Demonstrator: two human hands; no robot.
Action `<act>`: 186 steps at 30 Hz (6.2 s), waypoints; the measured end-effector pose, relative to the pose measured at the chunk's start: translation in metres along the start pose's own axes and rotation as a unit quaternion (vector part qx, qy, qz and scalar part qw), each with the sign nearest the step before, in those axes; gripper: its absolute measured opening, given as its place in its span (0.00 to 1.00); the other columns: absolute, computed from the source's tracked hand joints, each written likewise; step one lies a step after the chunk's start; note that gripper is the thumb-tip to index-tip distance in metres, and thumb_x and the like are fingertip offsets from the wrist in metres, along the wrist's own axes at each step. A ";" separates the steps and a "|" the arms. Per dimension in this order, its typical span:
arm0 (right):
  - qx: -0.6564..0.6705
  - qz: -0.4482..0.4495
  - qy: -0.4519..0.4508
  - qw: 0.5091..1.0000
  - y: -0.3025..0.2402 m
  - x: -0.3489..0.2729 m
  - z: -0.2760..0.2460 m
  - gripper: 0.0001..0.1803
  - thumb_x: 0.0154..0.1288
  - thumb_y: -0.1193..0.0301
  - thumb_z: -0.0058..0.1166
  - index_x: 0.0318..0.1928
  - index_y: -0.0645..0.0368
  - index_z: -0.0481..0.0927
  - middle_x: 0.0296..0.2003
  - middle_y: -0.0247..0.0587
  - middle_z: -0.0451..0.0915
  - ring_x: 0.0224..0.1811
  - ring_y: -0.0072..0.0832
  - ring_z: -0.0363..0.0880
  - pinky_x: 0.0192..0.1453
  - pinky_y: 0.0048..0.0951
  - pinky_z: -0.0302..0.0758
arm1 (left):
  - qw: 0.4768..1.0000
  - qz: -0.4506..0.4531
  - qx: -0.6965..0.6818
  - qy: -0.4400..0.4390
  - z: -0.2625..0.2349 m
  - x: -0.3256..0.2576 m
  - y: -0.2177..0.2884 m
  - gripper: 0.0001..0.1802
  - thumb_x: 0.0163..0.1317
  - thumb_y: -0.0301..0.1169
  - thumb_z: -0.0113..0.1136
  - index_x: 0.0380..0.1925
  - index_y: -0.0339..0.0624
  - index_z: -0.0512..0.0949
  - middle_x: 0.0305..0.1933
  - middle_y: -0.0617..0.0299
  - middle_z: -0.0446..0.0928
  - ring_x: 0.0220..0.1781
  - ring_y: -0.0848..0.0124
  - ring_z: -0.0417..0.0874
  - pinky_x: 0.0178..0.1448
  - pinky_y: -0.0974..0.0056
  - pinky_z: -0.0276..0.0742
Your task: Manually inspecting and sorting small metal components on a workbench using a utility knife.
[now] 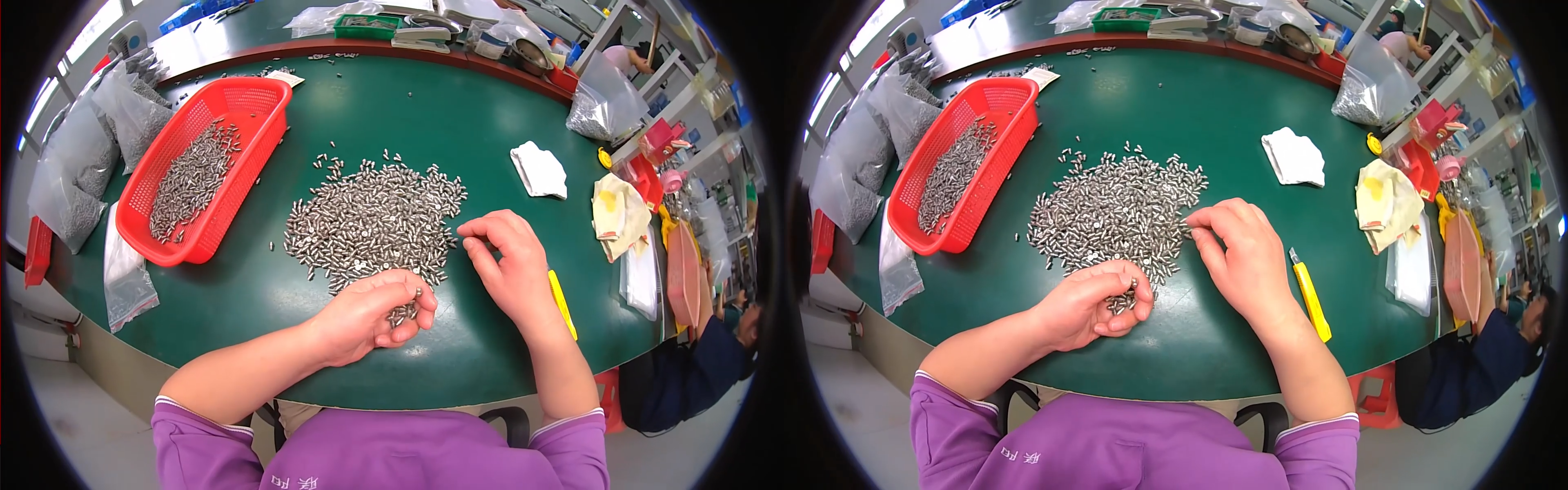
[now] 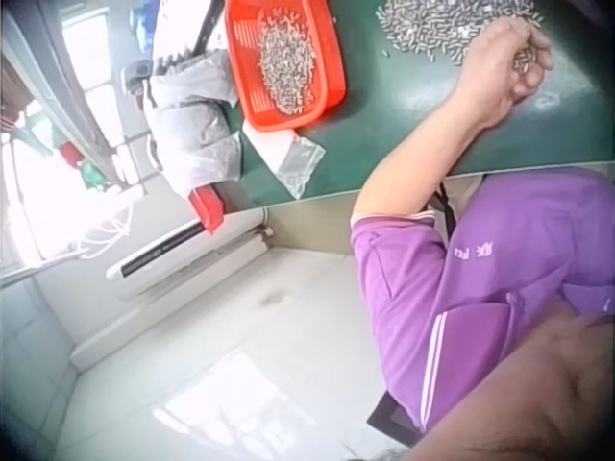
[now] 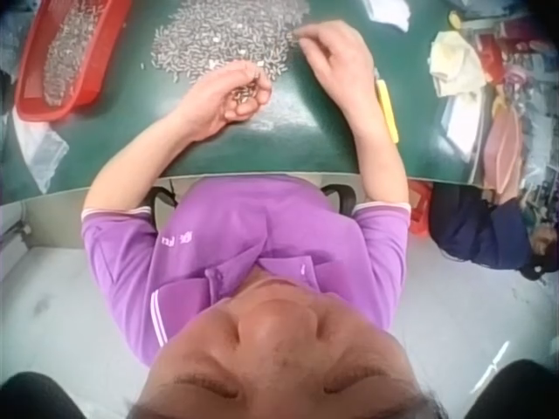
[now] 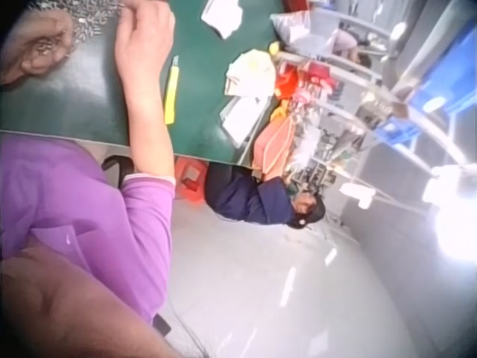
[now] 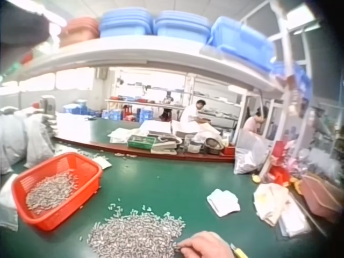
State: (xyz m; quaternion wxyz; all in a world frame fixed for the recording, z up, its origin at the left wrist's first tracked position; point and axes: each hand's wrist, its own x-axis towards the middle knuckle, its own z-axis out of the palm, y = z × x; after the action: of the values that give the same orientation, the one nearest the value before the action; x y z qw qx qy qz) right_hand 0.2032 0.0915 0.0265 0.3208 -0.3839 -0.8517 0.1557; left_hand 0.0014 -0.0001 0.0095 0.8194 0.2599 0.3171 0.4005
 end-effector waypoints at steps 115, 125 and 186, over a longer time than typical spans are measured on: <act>0.204 -0.145 -0.052 0.967 -0.017 -0.006 0.006 0.10 0.54 0.76 0.64 0.39 0.54 0.84 0.36 0.35 0.78 0.39 0.32 0.78 0.41 0.32 0.76 | 0.999 0.034 -0.001 -0.011 0.001 -0.001 0.000 0.08 0.73 0.34 0.45 0.43 0.42 0.70 0.37 0.61 0.73 0.27 0.79 0.66 0.25 0.76 0.58; 0.172 -0.166 -0.057 0.969 -0.013 -0.007 0.007 0.09 0.53 0.73 0.65 0.37 0.54 0.83 0.35 0.35 0.77 0.38 0.34 0.78 0.40 0.34 0.75 | 0.999 0.038 0.009 -0.027 0.000 0.000 -0.002 0.08 0.73 0.33 0.45 0.44 0.42 0.70 0.37 0.63 0.73 0.27 0.80 0.66 0.25 0.76 0.58; 0.140 -0.121 0.023 0.982 0.012 -0.008 0.021 0.08 0.63 0.66 0.54 0.40 0.54 0.80 0.36 0.37 0.79 0.43 0.38 0.78 0.47 0.39 0.75 | 0.417 0.279 0.684 0.529 -0.172 -0.103 0.144 0.07 0.55 0.29 0.60 0.28 0.35 0.79 0.53 0.40 0.74 0.60 0.46 0.72 0.65 0.52 0.67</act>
State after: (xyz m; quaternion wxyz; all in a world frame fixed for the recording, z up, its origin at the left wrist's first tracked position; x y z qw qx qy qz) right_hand 0.1998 0.0927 0.0007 0.4077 -0.2324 -0.8540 0.2246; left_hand -0.2440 0.0232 0.0256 -0.1159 0.5461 0.7670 0.3164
